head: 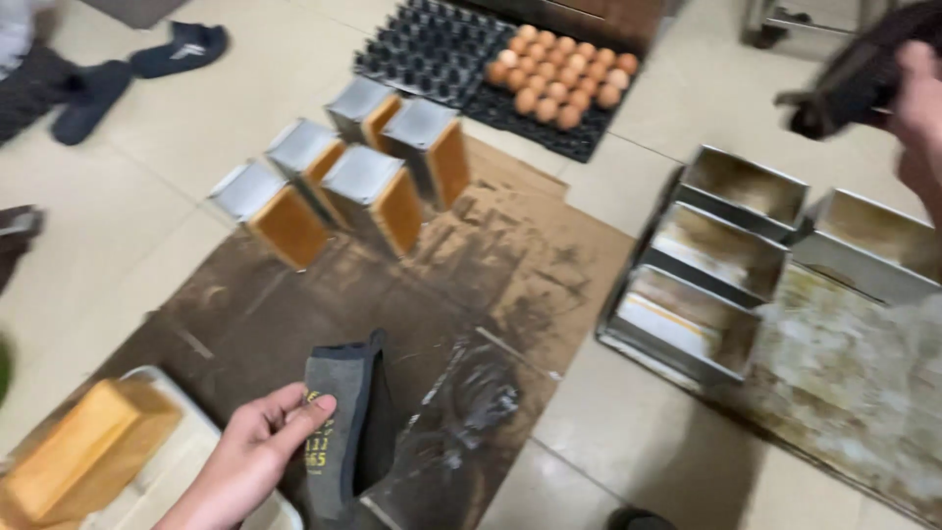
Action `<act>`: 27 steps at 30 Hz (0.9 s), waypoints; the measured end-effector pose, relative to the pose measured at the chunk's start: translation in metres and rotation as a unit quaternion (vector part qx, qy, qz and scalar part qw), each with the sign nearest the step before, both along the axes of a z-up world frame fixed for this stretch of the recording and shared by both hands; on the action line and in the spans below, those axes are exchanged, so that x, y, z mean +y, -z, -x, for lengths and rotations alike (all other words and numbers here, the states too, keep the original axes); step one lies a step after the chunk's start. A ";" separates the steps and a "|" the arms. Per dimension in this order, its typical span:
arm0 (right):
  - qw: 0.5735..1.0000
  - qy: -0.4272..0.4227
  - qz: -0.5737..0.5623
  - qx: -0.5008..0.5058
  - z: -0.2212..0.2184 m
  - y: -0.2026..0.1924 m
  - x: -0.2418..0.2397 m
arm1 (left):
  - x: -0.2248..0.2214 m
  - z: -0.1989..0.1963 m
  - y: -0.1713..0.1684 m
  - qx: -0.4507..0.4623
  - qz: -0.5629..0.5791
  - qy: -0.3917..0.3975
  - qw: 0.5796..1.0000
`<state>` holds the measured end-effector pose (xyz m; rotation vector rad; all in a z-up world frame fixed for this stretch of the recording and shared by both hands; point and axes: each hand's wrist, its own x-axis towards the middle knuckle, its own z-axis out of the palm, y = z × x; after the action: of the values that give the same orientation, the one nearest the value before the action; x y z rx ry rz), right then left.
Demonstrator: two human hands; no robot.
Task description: Unmolding baked bread from metal tins and placing them onto a tray.
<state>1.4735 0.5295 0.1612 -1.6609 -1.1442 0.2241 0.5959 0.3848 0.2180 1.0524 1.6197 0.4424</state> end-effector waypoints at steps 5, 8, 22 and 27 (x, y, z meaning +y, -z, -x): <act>0.969 -0.123 0.086 0.197 0.297 -0.099 0.041 | -0.005 0.107 -0.012 -0.077 -0.003 -0.083 0.994; 0.929 -0.216 0.146 0.264 0.403 -0.110 0.056 | -0.001 0.133 -0.039 -0.058 0.000 -0.179 0.982; 0.933 -0.196 0.252 0.166 0.495 -0.008 0.091 | 0.268 -0.048 0.056 0.248 -0.458 0.218 0.825; 0.956 -0.219 0.183 0.061 0.519 0.014 0.115 | 0.308 -0.072 0.137 0.241 -0.462 0.231 0.822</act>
<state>0.9542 0.6443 0.1470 -1.6579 -1.4286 0.8540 0.6680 0.6924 0.0812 2.3935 1.4725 0.6876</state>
